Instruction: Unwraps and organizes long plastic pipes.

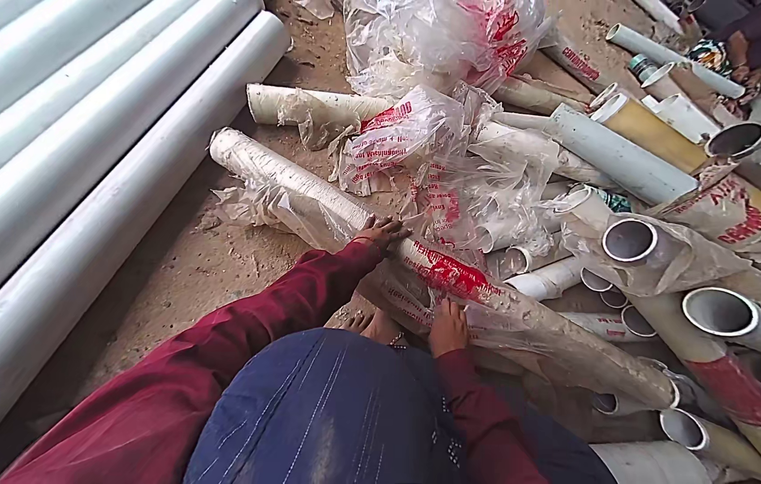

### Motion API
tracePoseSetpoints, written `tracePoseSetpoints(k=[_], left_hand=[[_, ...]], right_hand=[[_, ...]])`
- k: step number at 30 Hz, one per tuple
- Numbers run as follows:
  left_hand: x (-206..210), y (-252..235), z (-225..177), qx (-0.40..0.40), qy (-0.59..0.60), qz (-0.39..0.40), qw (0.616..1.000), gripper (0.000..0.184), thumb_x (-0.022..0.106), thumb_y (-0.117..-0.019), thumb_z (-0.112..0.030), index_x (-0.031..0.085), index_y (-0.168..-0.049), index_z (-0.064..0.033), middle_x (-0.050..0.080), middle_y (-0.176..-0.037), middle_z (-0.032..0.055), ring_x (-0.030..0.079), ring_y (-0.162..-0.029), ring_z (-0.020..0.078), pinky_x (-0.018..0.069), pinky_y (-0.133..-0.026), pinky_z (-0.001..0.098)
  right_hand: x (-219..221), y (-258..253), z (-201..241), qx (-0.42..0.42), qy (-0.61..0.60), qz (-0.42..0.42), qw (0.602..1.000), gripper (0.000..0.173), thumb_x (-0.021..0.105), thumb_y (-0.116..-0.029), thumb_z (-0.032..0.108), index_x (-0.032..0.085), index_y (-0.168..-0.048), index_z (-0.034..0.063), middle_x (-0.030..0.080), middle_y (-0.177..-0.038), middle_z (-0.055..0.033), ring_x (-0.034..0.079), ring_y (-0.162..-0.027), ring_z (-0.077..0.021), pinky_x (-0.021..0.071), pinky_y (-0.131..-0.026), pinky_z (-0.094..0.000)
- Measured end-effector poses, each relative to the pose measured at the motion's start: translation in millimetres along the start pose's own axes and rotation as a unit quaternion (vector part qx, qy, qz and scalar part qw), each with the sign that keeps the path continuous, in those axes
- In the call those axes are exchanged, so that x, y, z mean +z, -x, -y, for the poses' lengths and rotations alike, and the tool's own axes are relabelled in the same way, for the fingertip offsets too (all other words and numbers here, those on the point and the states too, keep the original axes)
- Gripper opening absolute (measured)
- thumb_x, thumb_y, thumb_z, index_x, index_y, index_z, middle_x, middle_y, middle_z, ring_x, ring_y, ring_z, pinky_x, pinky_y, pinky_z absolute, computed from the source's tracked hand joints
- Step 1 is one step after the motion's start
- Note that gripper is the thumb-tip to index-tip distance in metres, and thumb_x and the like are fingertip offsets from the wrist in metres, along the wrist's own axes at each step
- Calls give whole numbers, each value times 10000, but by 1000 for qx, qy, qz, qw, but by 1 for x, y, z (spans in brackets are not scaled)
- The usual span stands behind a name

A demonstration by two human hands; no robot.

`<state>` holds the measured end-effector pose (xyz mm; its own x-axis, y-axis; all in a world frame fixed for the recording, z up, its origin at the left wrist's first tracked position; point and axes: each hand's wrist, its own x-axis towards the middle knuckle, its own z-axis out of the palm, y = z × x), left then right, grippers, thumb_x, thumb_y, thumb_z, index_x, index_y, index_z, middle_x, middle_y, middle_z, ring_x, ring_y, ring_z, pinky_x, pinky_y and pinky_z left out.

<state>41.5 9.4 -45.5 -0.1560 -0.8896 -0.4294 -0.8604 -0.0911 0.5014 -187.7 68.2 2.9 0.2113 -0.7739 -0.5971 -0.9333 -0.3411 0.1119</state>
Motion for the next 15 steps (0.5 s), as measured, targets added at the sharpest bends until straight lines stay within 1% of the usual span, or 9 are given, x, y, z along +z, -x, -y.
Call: tracePoseSetpoints(k=[1,4,6,8,9,11,13,15], left_hand=[[-1,-2,0,-3,0,4,1000,774,766,-936,-224,376,-1602,-280,269,-1698,78,143,-1591,340,76,-1243,646],[3,-3,2,-2,-2,2,1000,768,767,-935,-228,384,-1598,-282,274,-1696,79,156,-1589,339,83,-1245,645],[-2,-1,1,2,-2,2,1000,759,765,-936,-222,392,-1595,-281,293,-1687,89,174,-1585,339,87,-1247,640],[-8,-1,0,4,1,11,1000,757,776,-928,-218,409,-1588,-255,323,-1674,92,197,-1578,344,97,-1244,646],[-9,-4,2,5,4,13,1000,758,791,-915,-225,427,-1579,-251,346,-1664,81,213,-1574,341,104,-1242,651],[-7,-11,9,14,17,16,1000,758,823,-885,-213,469,-1555,-228,389,-1639,98,248,-1560,358,97,-1230,679],[-3,-17,15,26,18,9,999,754,854,-850,-199,516,-1524,-216,435,-1609,114,290,-1539,381,117,-1206,714],[-1,-16,14,23,17,10,1000,761,847,-856,-188,502,-1534,-214,418,-1620,114,261,-1546,400,108,-1200,723]], right_hand=[[2,5,3,17,-13,6,1000,416,456,-1019,-55,528,-1427,-91,477,-1537,-251,447,-1438,-401,355,-1181,-499],[-2,13,5,37,-20,15,999,407,461,-1017,-55,542,-1415,-81,487,-1532,-233,450,-1436,-390,370,-1171,-485],[-4,15,7,35,-20,23,999,402,467,-1011,-60,552,-1404,-81,493,-1527,-229,442,-1443,-387,361,-1183,-478],[-9,19,7,27,-26,30,999,400,489,-997,-56,578,-1386,-70,501,-1521,-223,439,-1445,-378,357,-1188,-473],[-10,21,6,23,-35,29,999,392,497,-993,-49,597,-1371,-56,510,-1511,-215,442,-1441,-370,360,-1186,-471],[-9,26,3,15,-52,21,998,380,496,-996,-33,615,-1357,-35,526,-1496,-202,450,-1434,-356,376,-1175,-469],[-7,33,5,12,-58,26,998,390,457,-1023,-32,579,-1393,-47,497,-1526,-218,431,-1452,-378,364,-1182,-482],[0,39,10,14,-66,24,997,398,408,-1053,-29,519,-1431,-86,465,-1548,-254,430,-1449,-417,361,-1174,-507]])
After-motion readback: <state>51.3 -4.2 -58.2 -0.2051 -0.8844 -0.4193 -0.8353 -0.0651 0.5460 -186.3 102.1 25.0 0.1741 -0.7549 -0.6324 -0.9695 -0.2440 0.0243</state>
